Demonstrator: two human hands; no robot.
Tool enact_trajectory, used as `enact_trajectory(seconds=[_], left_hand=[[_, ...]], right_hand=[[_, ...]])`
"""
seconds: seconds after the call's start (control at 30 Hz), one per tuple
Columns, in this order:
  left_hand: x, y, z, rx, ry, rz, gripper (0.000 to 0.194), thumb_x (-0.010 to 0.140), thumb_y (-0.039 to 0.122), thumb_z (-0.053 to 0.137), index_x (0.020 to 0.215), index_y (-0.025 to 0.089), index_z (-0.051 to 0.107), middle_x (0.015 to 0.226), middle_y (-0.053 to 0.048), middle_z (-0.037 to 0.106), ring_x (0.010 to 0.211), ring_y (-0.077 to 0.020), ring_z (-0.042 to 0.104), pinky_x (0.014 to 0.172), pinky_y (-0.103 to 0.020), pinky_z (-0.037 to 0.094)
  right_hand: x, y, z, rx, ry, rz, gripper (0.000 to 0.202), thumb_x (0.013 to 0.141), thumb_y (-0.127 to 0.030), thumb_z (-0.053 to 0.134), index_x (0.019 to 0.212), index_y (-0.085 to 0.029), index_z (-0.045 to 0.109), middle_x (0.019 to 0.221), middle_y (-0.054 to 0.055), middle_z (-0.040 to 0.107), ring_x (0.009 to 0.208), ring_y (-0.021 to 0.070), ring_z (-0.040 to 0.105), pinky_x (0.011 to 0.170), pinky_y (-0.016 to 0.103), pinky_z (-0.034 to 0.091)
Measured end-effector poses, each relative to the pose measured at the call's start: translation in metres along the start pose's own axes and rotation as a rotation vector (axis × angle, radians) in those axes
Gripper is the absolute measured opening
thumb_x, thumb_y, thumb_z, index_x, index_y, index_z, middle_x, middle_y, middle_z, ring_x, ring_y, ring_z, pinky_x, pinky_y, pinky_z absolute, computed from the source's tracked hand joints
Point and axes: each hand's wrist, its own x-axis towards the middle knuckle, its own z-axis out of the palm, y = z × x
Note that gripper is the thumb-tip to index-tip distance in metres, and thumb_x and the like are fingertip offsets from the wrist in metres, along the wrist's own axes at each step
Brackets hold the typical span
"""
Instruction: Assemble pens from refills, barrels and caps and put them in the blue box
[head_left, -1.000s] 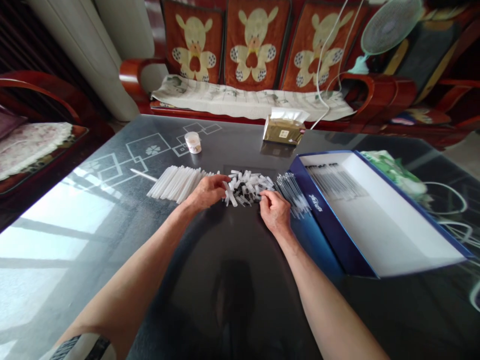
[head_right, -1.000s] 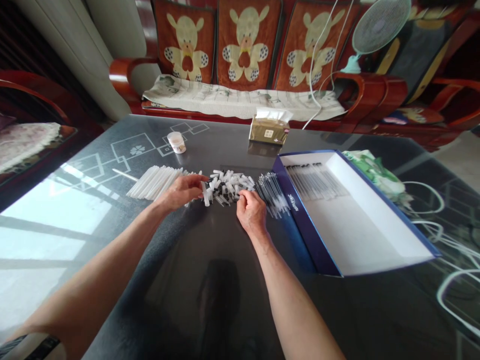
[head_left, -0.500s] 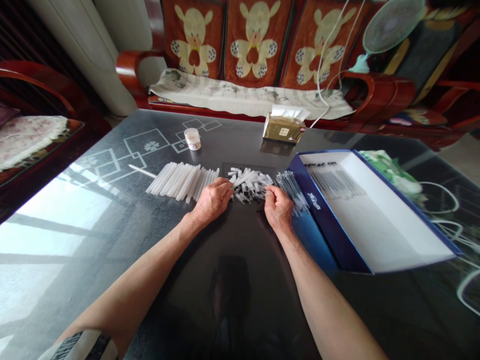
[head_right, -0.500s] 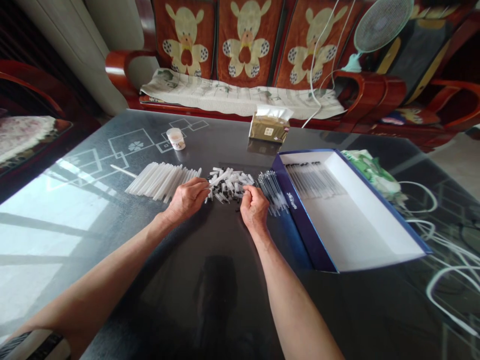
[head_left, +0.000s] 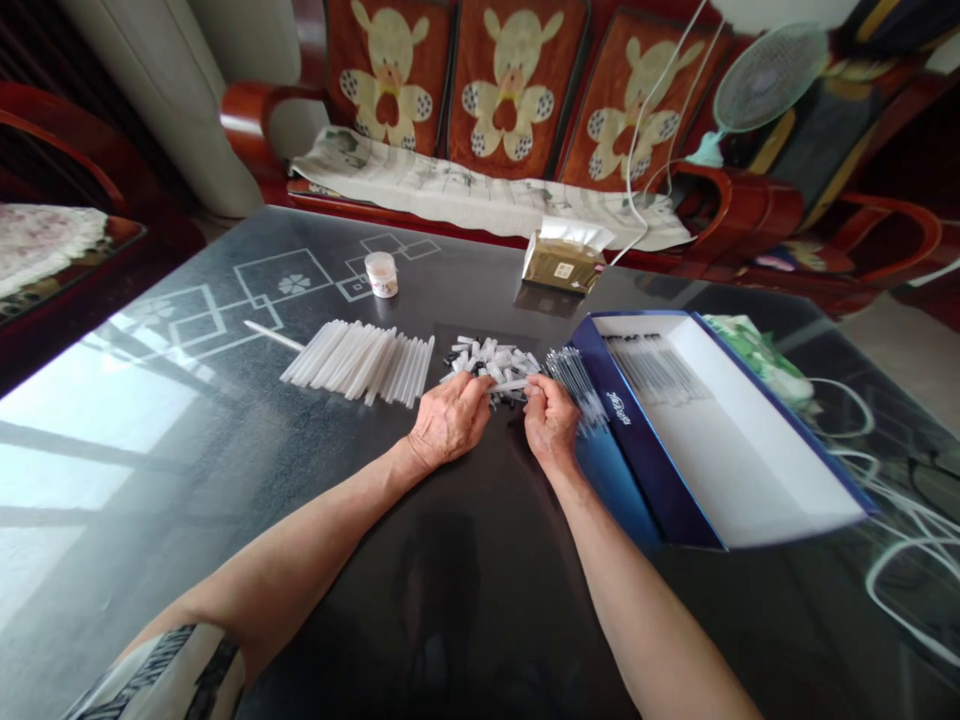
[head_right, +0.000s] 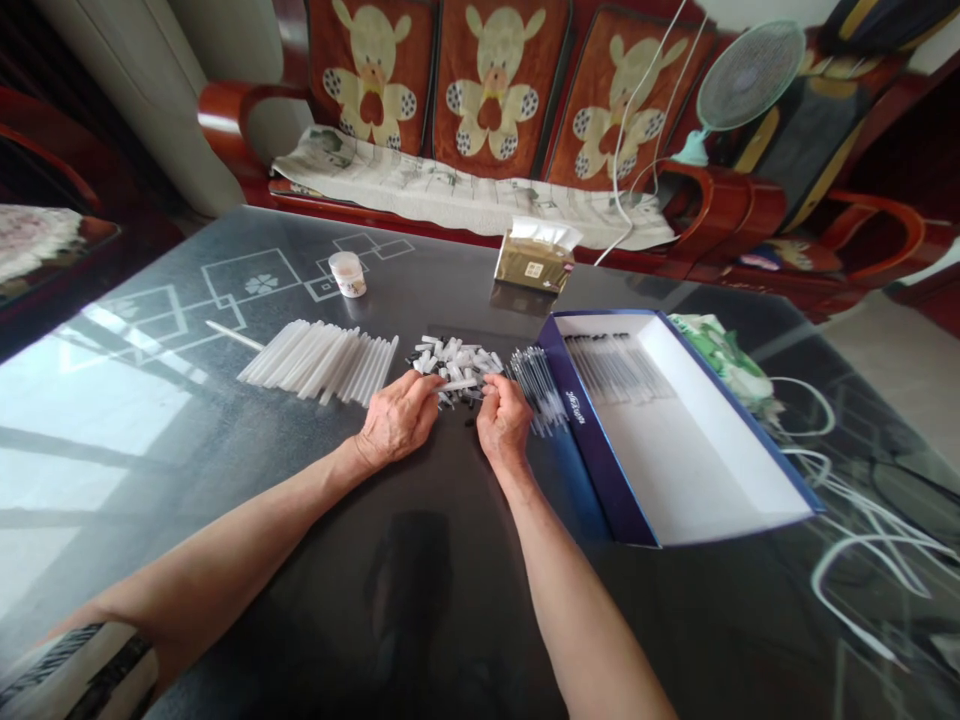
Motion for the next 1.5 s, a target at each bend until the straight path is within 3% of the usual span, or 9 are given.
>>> enact_trajectory(seconds=[0.1, 0.23, 0.33, 0.47, 0.67, 0.8, 1.13, 1.33, 1.5], left_hand=[[0.001, -0.002, -0.001, 0.075, 0.002, -0.027, 0.026, 0.098, 0.033, 0.039, 0.102, 0.016, 0.059, 0.079, -0.005, 0.060, 0.072, -0.0145, 0.060, 0.065, -0.022, 0.047], [0.000, -0.012, 0.004, 0.048, 0.023, 0.004, 0.026, 0.100, 0.028, 0.035, 0.104, 0.015, 0.056, 0.079, -0.006, 0.061, 0.073, -0.0144, 0.061, 0.066, -0.022, 0.048], [-0.001, -0.017, 0.009, -0.018, 0.029, 0.040, 0.027, 0.099, 0.022, 0.033, 0.117, 0.013, 0.051, 0.082, -0.007, 0.062, 0.075, -0.0151, 0.062, 0.069, -0.025, 0.051], [-0.002, -0.020, 0.012, -0.091, 0.018, 0.071, 0.034, 0.097, 0.015, 0.030, 0.127, 0.013, 0.045, 0.091, -0.009, 0.063, 0.084, -0.0175, 0.063, 0.077, -0.030, 0.054], [0.000, -0.018, 0.010, -0.062, 0.027, 0.062, 0.034, 0.093, 0.014, 0.033, 0.122, 0.010, 0.050, 0.088, -0.010, 0.061, 0.086, -0.0191, 0.061, 0.079, -0.030, 0.053], [0.000, -0.016, 0.009, 0.021, 0.017, -0.022, 0.035, 0.098, 0.025, 0.036, 0.128, 0.018, 0.050, 0.082, -0.004, 0.058, 0.077, -0.0155, 0.059, 0.071, -0.024, 0.050], [0.001, -0.018, 0.008, 0.049, 0.010, 0.024, 0.032, 0.098, 0.022, 0.033, 0.117, 0.011, 0.056, 0.083, -0.007, 0.060, 0.079, -0.0165, 0.059, 0.074, -0.025, 0.048], [-0.001, -0.016, 0.008, 0.149, -0.014, -0.065, 0.036, 0.099, 0.037, 0.038, 0.127, 0.025, 0.056, 0.073, -0.002, 0.058, 0.067, -0.0124, 0.058, 0.056, -0.020, 0.039], [-0.001, -0.018, 0.010, 0.134, -0.042, -0.058, 0.035, 0.098, 0.027, 0.037, 0.127, 0.022, 0.055, 0.075, -0.002, 0.059, 0.068, -0.0136, 0.058, 0.056, -0.021, 0.040]], right_hand=[[0.002, 0.000, -0.003, 0.022, -0.039, 0.082, 0.029, 0.086, -0.022, 0.041, 0.097, -0.017, 0.067, 0.086, 0.007, 0.072, 0.065, 0.0160, 0.065, 0.070, 0.030, 0.052], [0.022, 0.006, -0.024, -0.011, -0.056, 0.204, 0.032, 0.084, -0.027, 0.043, 0.101, -0.016, 0.068, 0.086, 0.006, 0.072, 0.062, 0.0157, 0.064, 0.067, 0.029, 0.051], [0.043, 0.014, -0.046, -0.225, -0.095, 0.119, 0.026, 0.080, -0.026, 0.051, 0.095, -0.016, 0.071, 0.088, 0.007, 0.071, 0.074, 0.0177, 0.066, 0.075, 0.029, 0.050], [0.055, 0.015, -0.061, -0.559, -0.313, 0.015, 0.019, 0.079, -0.022, 0.056, 0.085, -0.018, 0.073, 0.081, 0.007, 0.069, 0.074, 0.0178, 0.064, 0.077, 0.029, 0.048], [0.051, -0.002, -0.051, -0.865, -0.534, 0.114, 0.023, 0.082, -0.037, 0.059, 0.084, -0.019, 0.074, 0.091, 0.011, 0.070, 0.082, 0.0221, 0.067, 0.072, 0.030, 0.049], [0.060, -0.014, -0.045, -0.931, -0.635, 0.268, 0.027, 0.083, -0.036, 0.057, 0.087, -0.018, 0.076, 0.090, 0.015, 0.072, 0.089, 0.0272, 0.069, 0.073, 0.033, 0.051], [0.068, -0.021, -0.037, -0.981, -0.646, 0.345, 0.032, 0.080, -0.026, 0.054, 0.096, -0.009, 0.076, 0.098, 0.023, 0.071, 0.097, 0.0321, 0.068, 0.081, 0.038, 0.052], [0.070, -0.019, -0.061, -0.760, -0.388, 0.231, 0.026, 0.082, -0.029, 0.051, 0.084, -0.014, 0.072, 0.079, 0.014, 0.073, 0.085, 0.0279, 0.069, 0.078, 0.036, 0.049], [0.058, -0.027, -0.054, 0.152, -0.246, 0.276, 0.030, 0.077, -0.035, 0.063, 0.101, -0.019, 0.064, 0.070, 0.001, 0.068, 0.058, 0.0129, 0.058, 0.055, 0.024, 0.046]])
